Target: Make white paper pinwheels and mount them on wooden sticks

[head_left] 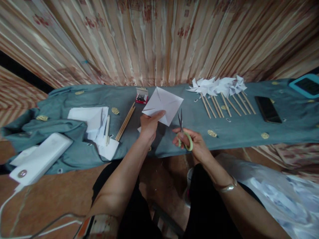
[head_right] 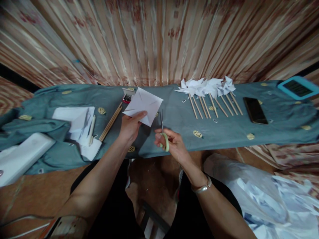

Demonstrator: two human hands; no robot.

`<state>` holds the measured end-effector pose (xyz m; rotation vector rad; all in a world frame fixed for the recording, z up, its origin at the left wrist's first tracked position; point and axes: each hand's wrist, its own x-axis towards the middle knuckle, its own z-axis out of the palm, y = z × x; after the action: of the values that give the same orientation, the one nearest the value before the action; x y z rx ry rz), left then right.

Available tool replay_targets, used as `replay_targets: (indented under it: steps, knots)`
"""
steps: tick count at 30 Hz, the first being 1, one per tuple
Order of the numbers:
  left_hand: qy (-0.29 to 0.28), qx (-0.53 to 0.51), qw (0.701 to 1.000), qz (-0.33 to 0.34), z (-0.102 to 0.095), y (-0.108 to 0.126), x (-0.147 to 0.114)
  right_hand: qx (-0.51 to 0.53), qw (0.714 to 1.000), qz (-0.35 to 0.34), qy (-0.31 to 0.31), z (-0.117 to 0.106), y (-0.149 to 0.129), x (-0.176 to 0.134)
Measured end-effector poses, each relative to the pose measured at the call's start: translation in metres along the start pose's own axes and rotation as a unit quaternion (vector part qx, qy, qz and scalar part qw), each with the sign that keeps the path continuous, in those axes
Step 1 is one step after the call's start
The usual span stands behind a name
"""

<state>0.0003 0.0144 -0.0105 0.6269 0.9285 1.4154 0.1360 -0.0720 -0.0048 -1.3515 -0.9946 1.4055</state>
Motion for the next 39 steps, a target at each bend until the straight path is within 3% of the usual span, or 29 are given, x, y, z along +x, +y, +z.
replay_targets:
  steps: [10, 19, 39]
  knots:
    - [-0.006, -0.006, 1.0, -0.006, 0.0, -0.002, 0.002, 0.009, 0.993, 0.047, -0.11, -0.002, 0.012, -0.021]
    - [-0.018, 0.009, 1.0, -0.008, 0.003, -0.015, 0.002, -0.001, 0.992, 0.042, -0.116, -0.004, 0.012, -0.016]
    - [-0.027, 0.014, 1.0, -0.004, 0.006, -0.018, -0.004, -0.015, 0.994, 0.035, -0.102, -0.006, 0.012, -0.014]
